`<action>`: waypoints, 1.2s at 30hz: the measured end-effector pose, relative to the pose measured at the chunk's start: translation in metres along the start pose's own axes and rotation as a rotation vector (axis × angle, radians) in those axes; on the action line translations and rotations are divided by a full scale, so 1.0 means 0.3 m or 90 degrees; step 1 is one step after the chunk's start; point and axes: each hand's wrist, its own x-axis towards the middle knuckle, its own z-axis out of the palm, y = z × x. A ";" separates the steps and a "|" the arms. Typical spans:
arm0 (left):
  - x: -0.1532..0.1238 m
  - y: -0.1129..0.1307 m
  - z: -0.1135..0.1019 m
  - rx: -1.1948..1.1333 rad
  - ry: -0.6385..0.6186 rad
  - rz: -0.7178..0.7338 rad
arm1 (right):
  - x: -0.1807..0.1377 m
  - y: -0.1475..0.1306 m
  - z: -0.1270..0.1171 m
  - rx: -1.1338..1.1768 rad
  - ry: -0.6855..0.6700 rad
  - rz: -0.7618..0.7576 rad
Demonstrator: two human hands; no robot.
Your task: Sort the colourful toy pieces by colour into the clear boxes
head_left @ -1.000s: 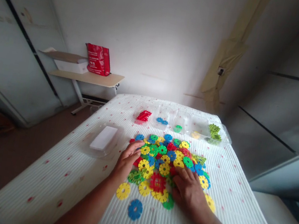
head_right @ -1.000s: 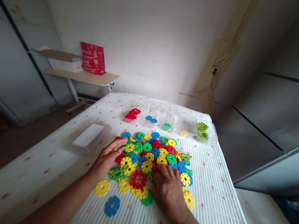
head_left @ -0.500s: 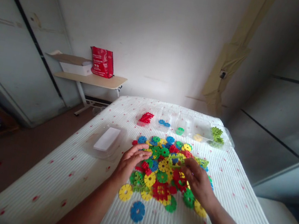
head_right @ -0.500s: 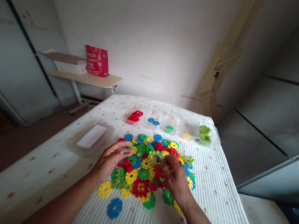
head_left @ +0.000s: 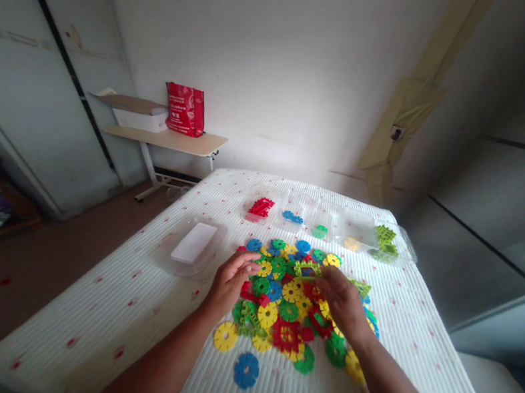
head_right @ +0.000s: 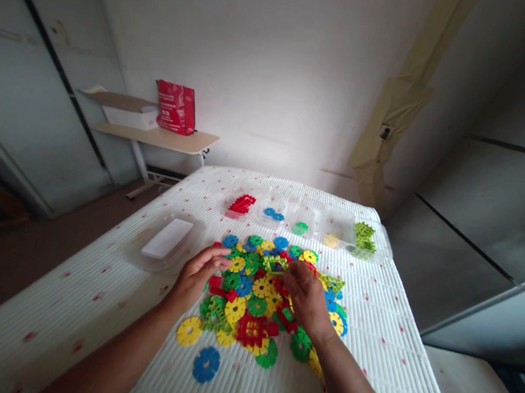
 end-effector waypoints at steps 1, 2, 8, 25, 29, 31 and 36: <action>0.000 0.001 -0.002 -0.002 0.003 -0.004 | 0.002 -0.004 -0.003 0.013 0.020 0.013; 0.000 0.001 -0.003 -0.005 0.004 -0.005 | 0.003 -0.009 -0.007 0.034 0.031 0.029; 0.000 0.009 -0.003 0.011 0.001 0.015 | -0.004 -0.008 -0.007 0.063 0.031 0.048; 0.004 0.009 0.002 0.035 0.020 -0.009 | -0.033 -0.025 0.016 -0.080 0.027 -0.134; 0.007 0.003 0.000 0.037 0.023 -0.004 | -0.006 -0.020 -0.045 -0.092 0.082 -0.047; 0.009 -0.006 -0.001 0.031 0.022 0.000 | 0.031 0.010 -0.126 -0.123 0.158 -0.011; 0.014 -0.027 -0.003 0.014 0.024 0.001 | 0.160 0.135 -0.386 -0.409 0.383 0.080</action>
